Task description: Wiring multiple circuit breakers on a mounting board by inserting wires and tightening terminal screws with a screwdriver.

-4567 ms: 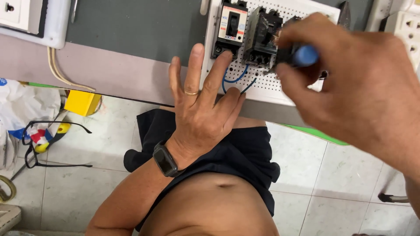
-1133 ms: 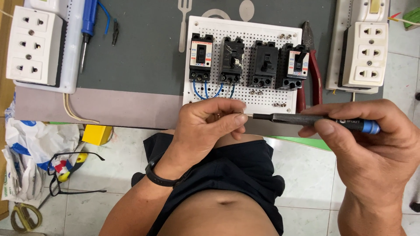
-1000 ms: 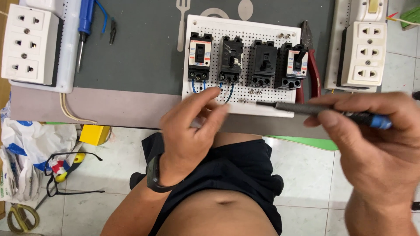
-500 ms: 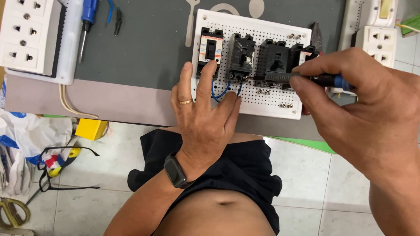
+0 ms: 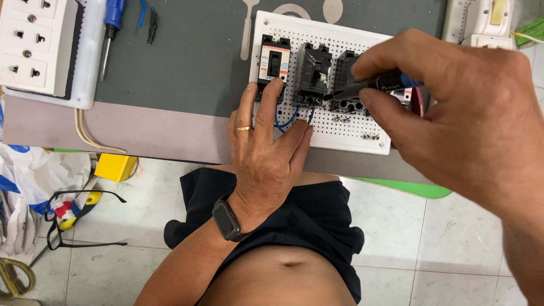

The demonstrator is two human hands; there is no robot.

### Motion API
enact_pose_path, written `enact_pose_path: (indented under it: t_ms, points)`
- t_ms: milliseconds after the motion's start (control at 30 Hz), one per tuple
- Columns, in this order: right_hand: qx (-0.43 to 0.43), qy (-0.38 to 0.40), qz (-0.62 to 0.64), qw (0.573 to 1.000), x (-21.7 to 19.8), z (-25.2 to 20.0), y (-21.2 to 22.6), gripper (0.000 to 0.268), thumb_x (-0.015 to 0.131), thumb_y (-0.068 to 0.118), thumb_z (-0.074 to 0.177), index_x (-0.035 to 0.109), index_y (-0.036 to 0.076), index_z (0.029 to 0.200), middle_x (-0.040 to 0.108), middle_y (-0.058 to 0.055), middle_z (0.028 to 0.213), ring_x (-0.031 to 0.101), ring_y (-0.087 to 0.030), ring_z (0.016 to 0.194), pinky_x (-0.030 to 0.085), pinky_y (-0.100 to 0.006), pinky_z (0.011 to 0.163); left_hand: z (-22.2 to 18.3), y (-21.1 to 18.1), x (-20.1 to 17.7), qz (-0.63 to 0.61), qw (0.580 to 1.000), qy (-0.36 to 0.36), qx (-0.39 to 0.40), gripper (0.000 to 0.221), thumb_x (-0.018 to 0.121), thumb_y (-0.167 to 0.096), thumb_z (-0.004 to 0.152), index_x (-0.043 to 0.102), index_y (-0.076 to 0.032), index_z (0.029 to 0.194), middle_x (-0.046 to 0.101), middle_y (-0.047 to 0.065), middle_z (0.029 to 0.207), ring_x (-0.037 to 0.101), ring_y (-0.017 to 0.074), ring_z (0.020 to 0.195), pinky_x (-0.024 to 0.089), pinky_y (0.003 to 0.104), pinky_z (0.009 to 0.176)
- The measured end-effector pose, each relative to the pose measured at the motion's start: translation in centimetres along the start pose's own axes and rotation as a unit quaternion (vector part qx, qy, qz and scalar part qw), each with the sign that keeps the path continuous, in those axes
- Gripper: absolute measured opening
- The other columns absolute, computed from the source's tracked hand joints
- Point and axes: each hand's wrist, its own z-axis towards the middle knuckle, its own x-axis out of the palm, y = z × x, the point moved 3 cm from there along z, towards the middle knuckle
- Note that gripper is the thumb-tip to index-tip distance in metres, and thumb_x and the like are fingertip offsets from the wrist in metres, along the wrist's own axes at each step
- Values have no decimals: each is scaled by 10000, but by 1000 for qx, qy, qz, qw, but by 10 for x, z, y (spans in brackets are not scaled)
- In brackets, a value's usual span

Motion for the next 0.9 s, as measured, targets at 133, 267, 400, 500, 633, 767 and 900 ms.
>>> enact_pose_path:
  t_ms: [133,267,400,500,633,767,900]
  points:
    - [-19,19,4,1000,-2,8,-2,247,772,-125,864,718,-79,1101,715,-115,898,572,-156,485,394,-279,398,-1,2,3,-3,1000,-1,1,86,806,-163,917,772,-101,965,345,153,1494,304,353,1401,387,511,1048]
    - [-34,12,-35,999,-2,11,-3,141,820,-84,935,743,-73,1053,710,-114,859,554,-160,509,382,-285,422,-1,2,3,-3,1000,-4,-1,81,807,-164,916,771,-103,953,344,138,1498,312,353,1403,389,507,1053]
    - [-23,13,-59,998,0,14,-4,157,872,20,1035,741,-45,979,665,-105,708,525,-156,453,350,-285,392,-3,3,4,-3,1000,-6,0,86,804,-169,922,762,-102,957,334,129,1507,324,360,1404,379,516,1070]
    - [-86,34,-112,989,1,18,-6,420,781,-11,886,700,-69,1294,732,-134,1115,562,-192,527,437,-309,429,-4,3,5,-7,1000,-10,2,91,816,-169,927,759,-100,940,325,111,1519,309,353,1418,377,511,1073]
    - [-117,31,-65,991,1,19,5,245,729,-160,942,707,-78,1172,699,-119,916,609,-187,633,443,-315,491,-3,2,4,-15,1000,-14,3,80,807,-161,933,765,-93,930,337,119,1511,290,345,1421,387,507,1073]
    - [-90,25,-71,993,3,16,-1,201,838,-18,980,721,-65,1137,697,-85,852,616,-166,618,402,-279,447,-2,0,5,-1,1000,-23,-10,81,807,-157,925,757,-95,911,363,118,1494,321,352,1405,394,511,1079]
    - [-112,70,-90,987,2,20,6,455,724,-119,885,656,-46,1329,679,-86,929,519,-143,458,392,-272,323,0,-2,3,-8,999,-28,-14,88,821,-137,910,751,-93,881,386,117,1482,331,350,1398,399,513,1087]
